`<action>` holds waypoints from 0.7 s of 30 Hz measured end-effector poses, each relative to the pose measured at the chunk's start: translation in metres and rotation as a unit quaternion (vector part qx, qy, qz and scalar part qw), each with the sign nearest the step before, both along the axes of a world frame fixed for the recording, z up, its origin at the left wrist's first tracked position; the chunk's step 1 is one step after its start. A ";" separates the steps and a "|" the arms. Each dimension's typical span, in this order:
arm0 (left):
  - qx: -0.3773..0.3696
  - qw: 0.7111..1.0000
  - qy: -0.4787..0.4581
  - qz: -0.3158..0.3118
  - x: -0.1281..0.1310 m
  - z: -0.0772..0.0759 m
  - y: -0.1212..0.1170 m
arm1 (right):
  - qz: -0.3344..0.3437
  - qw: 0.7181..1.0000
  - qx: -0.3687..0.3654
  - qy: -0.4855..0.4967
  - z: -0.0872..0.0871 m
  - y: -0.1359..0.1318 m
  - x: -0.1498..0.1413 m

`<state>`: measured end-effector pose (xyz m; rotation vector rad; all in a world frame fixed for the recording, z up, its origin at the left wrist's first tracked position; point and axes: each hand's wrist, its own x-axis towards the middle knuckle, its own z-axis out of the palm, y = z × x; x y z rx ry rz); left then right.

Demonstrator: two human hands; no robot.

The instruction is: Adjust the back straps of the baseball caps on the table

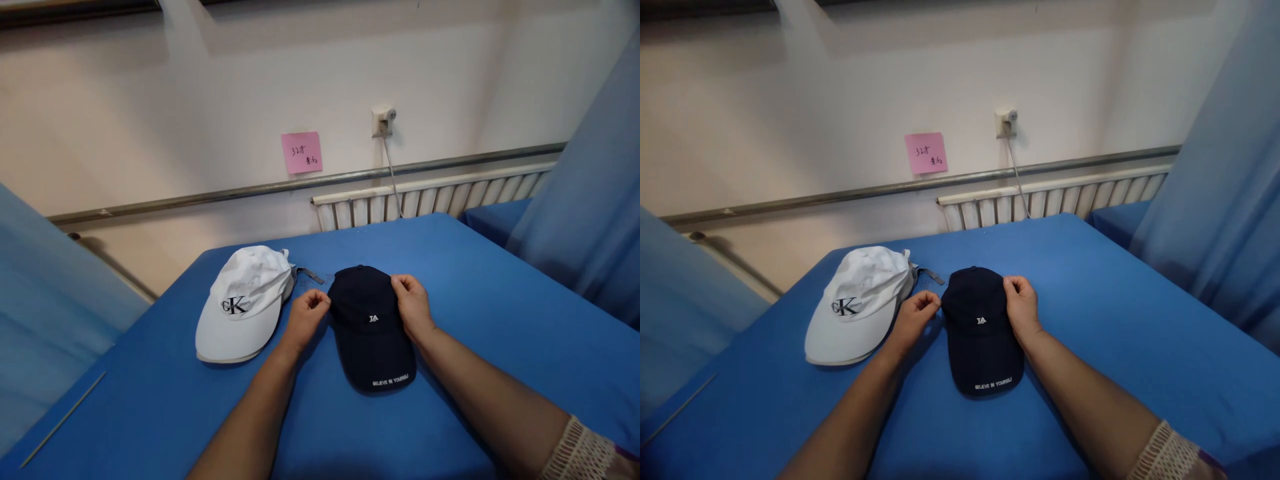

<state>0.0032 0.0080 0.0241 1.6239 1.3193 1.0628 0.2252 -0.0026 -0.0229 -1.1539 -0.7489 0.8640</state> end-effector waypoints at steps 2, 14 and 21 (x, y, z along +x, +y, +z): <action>0.000 1.000 0.013 0.008 0.001 -0.006 0.000 | 0.004 1.000 0.006 -0.001 0.000 -0.001 -0.001; 0.258 0.933 0.229 -0.103 0.022 -0.003 -0.036 | -0.036 0.997 0.042 -0.049 -0.005 0.005 0.004; 0.334 0.890 0.296 -0.096 0.041 -0.011 -0.037 | -0.038 0.996 0.044 -0.071 -0.009 0.010 0.005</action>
